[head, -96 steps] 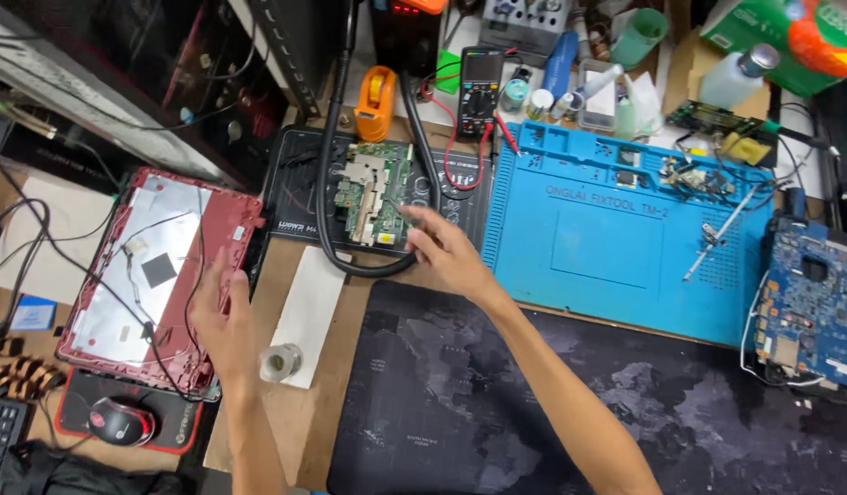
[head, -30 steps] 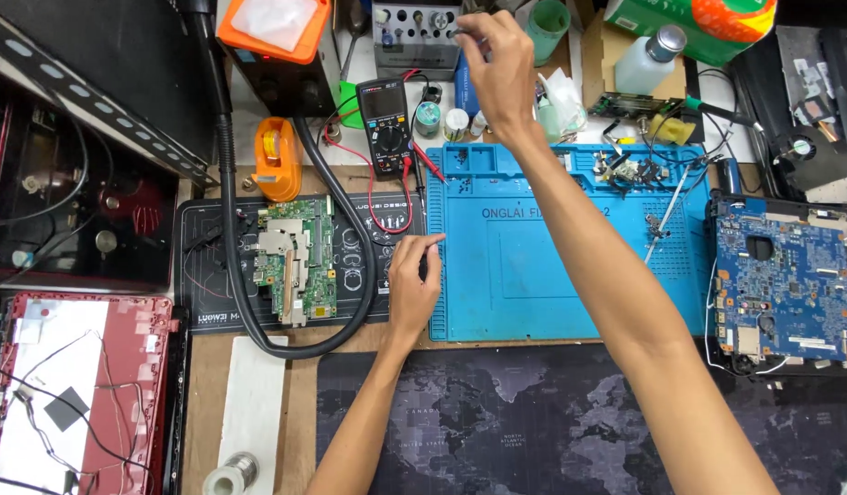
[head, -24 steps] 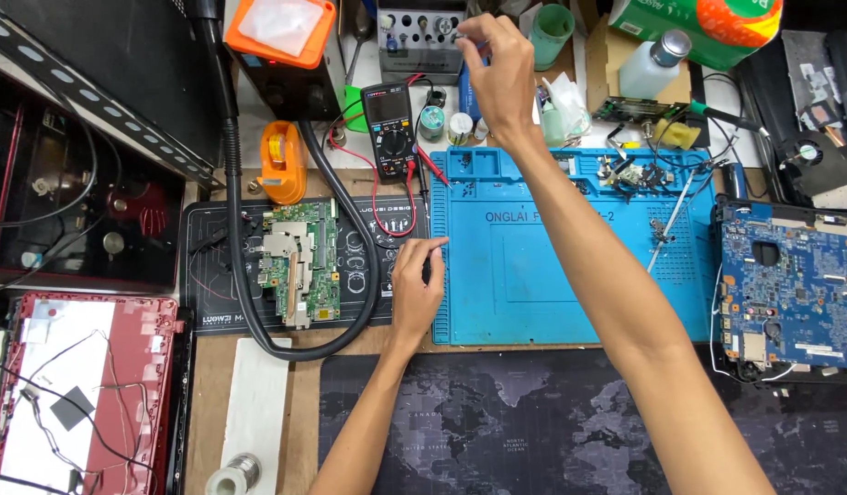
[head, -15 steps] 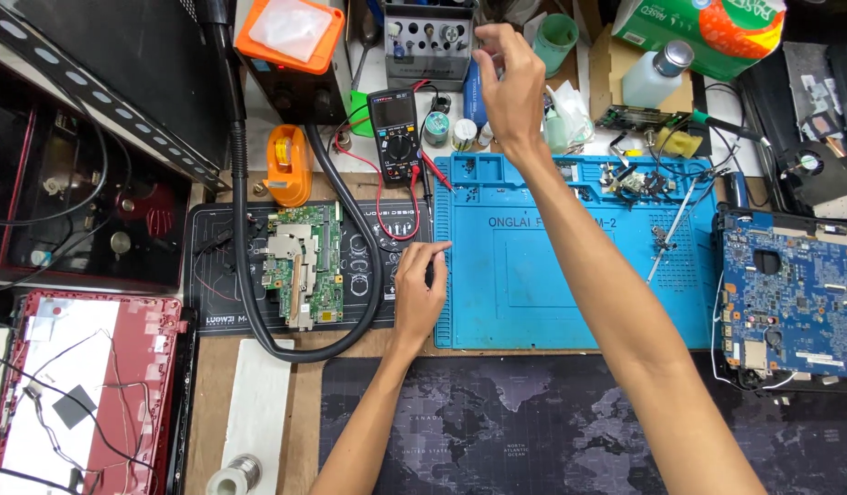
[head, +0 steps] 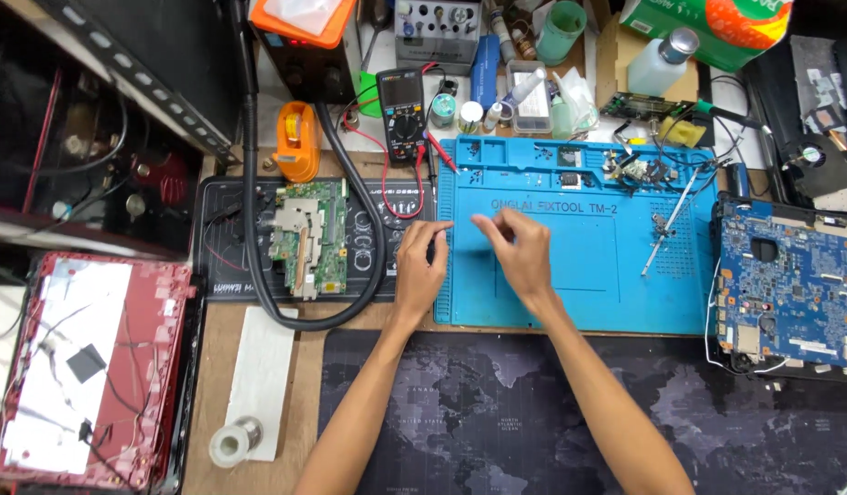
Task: Repairing a laptop by manipulating internal components like cables and circuit boards
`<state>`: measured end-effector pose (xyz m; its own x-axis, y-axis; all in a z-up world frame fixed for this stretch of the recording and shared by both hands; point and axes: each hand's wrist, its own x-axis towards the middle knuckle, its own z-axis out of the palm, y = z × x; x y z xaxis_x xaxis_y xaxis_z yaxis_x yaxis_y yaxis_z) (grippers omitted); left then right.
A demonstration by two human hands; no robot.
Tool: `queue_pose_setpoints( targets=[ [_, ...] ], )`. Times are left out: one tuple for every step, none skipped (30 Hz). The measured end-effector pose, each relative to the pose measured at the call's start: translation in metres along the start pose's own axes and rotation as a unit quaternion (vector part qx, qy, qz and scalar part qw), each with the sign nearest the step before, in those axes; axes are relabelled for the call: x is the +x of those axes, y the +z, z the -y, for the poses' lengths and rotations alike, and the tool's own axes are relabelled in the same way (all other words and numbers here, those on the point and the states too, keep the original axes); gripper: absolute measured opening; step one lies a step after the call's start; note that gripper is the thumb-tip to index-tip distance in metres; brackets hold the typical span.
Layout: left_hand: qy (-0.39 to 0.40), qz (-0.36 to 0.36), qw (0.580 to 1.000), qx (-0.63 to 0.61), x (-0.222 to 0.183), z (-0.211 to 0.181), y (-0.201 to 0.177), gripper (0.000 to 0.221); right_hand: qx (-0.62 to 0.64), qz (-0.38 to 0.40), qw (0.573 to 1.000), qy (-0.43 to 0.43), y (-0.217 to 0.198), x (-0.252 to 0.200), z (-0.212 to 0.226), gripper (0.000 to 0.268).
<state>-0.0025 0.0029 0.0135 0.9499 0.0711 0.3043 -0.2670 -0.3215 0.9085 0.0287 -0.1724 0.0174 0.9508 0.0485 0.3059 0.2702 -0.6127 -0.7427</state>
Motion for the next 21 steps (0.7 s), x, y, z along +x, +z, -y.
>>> queue_pose_setpoints(
  targets=[
    [-0.002,-0.004,1.000,0.003,-0.002,0.002,0.002,0.023,0.003,0.004,1.000,-0.002,-0.007,-0.012,0.012,0.035],
    [0.005,-0.010,1.000,0.006,-0.002,0.005,0.003,0.023,0.050,0.021,0.998,0.014,-0.013,-0.022,0.025,0.010],
    [0.012,-0.015,1.000,0.010,-0.002,0.008,0.003,0.022,0.098,0.038,0.994,0.030,-0.019,-0.032,0.038,0.017],
    [0.011,-0.021,1.000,0.015,-0.003,0.008,0.003,0.022,0.102,0.043,0.993,0.027,-0.018,-0.040,0.035,0.017],
    [0.015,-0.024,1.000,0.006,-0.004,0.008,0.002,0.023,0.124,0.051,0.990,0.035,-0.016,-0.048,0.032,0.020],
    [0.020,-0.024,0.999,-0.005,-0.003,0.008,0.003,0.023,0.143,0.056,0.987,0.043,-0.016,-0.055,0.028,0.024],
    [0.020,-0.028,0.999,-0.001,-0.006,0.009,0.002,0.023,0.146,0.058,0.987,0.041,-0.014,-0.058,0.028,0.024],
    [0.021,-0.026,0.999,0.004,-0.008,0.010,0.002,0.023,0.143,0.059,0.987,0.052,-0.014,-0.059,0.028,0.021],
    [0.023,-0.024,0.999,0.010,-0.010,0.010,0.002,0.022,0.140,0.059,0.986,0.062,-0.013,-0.060,0.028,0.017],
    [0.023,-0.026,0.999,0.012,-0.013,0.004,-0.005,0.022,0.142,0.061,0.986,0.061,-0.014,-0.060,0.029,0.017],
    [0.014,-0.030,0.999,0.041,-0.016,-0.002,-0.013,0.022,0.136,0.057,0.988,0.050,-0.014,-0.060,0.030,0.015],
    [0.007,-0.035,0.997,0.071,-0.017,-0.009,-0.019,0.022,0.131,0.050,0.989,0.038,-0.015,-0.059,0.030,0.013],
    [0.009,-0.036,0.997,0.074,-0.015,-0.008,-0.027,0.022,0.134,0.050,0.989,0.035,-0.016,-0.057,0.032,0.013],
    [0.012,-0.062,0.987,0.146,-0.016,-0.007,-0.035,0.019,0.128,0.052,0.990,0.027,-0.016,-0.059,0.033,0.014],
    [0.015,-0.087,0.972,0.218,-0.018,-0.005,-0.043,0.017,0.123,0.054,0.991,0.018,-0.017,-0.061,0.035,0.015],
    [0.014,-0.088,0.971,0.220,-0.016,-0.011,-0.056,0.017,0.125,0.055,0.990,0.017,-0.016,-0.061,0.034,0.015],
    [-0.018,-0.105,0.952,0.288,-0.014,-0.018,-0.068,0.020,0.119,0.055,0.991,0.011,-0.016,-0.061,0.034,0.015],
    [-0.049,-0.120,0.926,0.354,-0.012,-0.024,-0.080,0.023,0.113,0.053,0.992,0.005,-0.015,-0.062,0.033,0.014],
    [-0.049,-0.120,0.926,0.356,-0.012,-0.021,-0.087,0.023,0.115,0.053,0.992,0.005,-0.014,-0.062,0.034,0.014],
    [-0.085,-0.131,0.894,0.421,-0.012,-0.018,-0.092,0.036,0.114,0.053,0.992,0.001,-0.014,-0.062,0.033,0.014],
    [-0.121,-0.142,0.855,0.483,-0.011,-0.015,-0.097,0.053,0.113,0.052,0.992,-0.003,-0.015,-0.061,0.033,0.014]
  ],
)
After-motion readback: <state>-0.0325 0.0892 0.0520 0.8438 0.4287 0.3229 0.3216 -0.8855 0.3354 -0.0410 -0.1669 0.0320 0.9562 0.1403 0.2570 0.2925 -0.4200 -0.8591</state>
